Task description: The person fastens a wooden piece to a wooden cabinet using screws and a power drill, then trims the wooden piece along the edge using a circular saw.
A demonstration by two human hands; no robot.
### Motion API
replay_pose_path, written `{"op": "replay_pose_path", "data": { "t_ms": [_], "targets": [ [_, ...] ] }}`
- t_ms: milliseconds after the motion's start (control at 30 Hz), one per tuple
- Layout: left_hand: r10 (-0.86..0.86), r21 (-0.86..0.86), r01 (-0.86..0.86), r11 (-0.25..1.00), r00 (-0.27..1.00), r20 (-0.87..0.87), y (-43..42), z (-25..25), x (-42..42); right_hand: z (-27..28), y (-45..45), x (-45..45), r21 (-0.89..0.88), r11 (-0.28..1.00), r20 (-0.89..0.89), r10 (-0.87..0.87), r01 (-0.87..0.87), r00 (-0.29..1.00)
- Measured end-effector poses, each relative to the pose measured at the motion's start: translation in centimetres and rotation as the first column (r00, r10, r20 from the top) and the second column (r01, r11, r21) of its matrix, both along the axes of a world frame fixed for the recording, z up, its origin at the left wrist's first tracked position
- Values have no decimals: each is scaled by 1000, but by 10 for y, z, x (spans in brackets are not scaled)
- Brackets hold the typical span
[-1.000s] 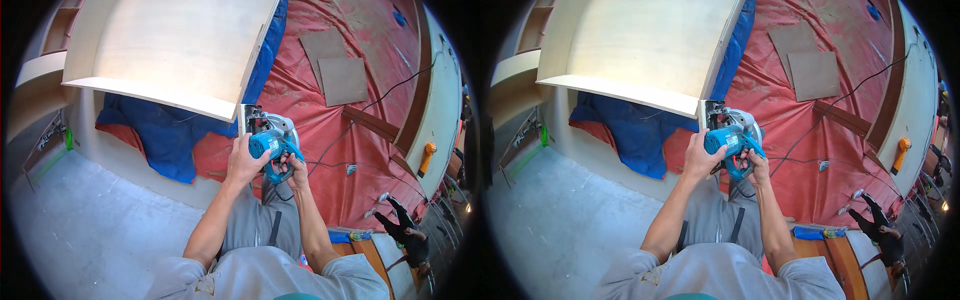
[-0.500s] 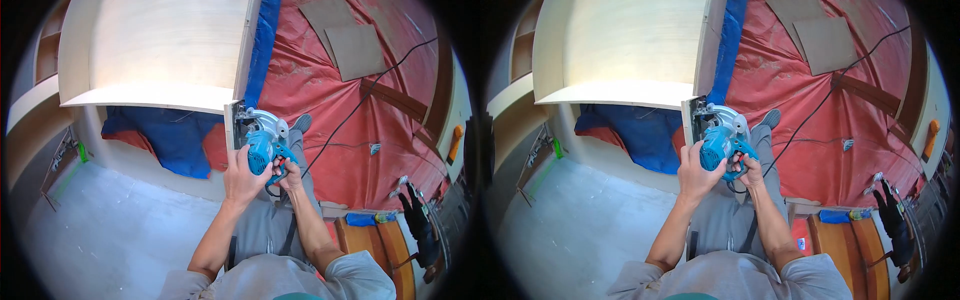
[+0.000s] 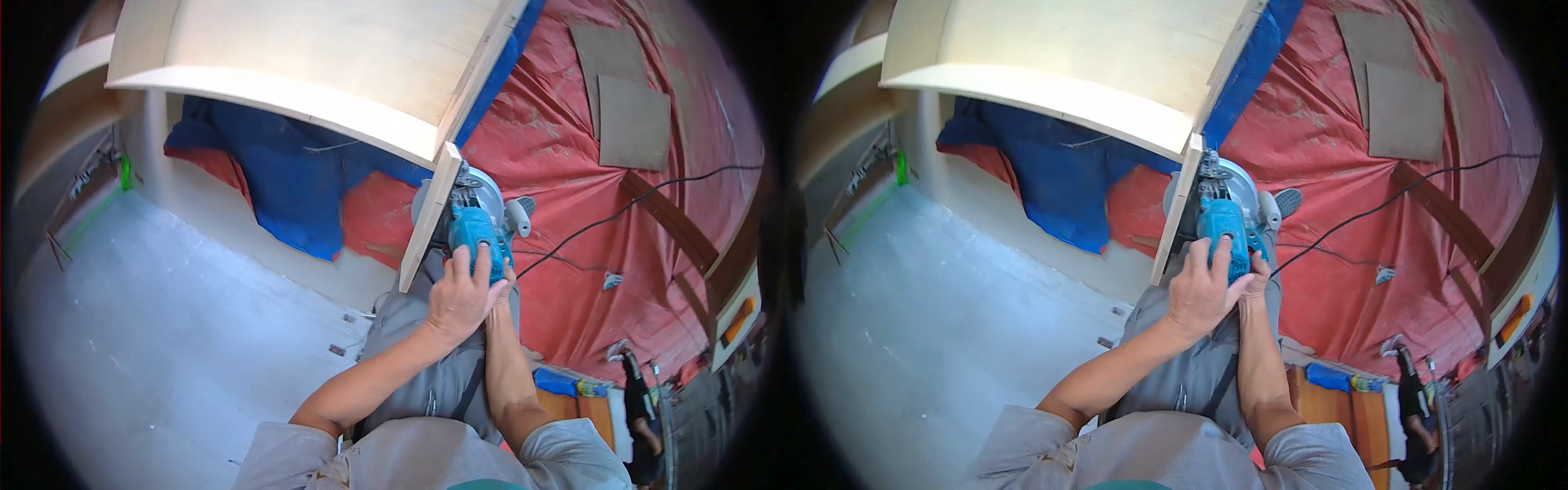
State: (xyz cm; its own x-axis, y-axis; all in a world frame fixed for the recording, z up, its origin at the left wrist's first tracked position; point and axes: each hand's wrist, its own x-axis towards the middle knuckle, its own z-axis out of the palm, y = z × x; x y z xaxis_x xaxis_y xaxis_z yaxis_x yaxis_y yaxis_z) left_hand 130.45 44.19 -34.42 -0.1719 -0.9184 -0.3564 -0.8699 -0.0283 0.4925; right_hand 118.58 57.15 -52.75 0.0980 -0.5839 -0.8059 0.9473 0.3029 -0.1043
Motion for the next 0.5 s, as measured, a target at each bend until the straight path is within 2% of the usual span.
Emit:
{"op": "replay_pose_path", "data": {
  "t_ms": [233,300,333,400,467,500],
  "targets": [
    [110,20,-108,994,983,-145,1,-3,11,30,-19,-13,18,992,-73,122,-121,990],
    [208,-41,-227,973,939,-274,-3,0,23,33,-27,-10,15,989,-84,148,-147,985],
    [223,-31,-241,970,934,-281,-3,-1,32,33,-32,-9,13,988,-90,158,-157,983],
    [378,77,-393,916,786,-488,-2,-5,58,32,-40,-6,4,985,-93,174,-175,980],
    [394,-41,-478,877,767,-506,-1,-24,91,34,-50,-3,-5,983,-88,184,-185,979],
    [451,-16,-520,854,756,-475,2,-34,111,36,-52,-2,-5,982,-86,187,-188,979]
  ]
}}
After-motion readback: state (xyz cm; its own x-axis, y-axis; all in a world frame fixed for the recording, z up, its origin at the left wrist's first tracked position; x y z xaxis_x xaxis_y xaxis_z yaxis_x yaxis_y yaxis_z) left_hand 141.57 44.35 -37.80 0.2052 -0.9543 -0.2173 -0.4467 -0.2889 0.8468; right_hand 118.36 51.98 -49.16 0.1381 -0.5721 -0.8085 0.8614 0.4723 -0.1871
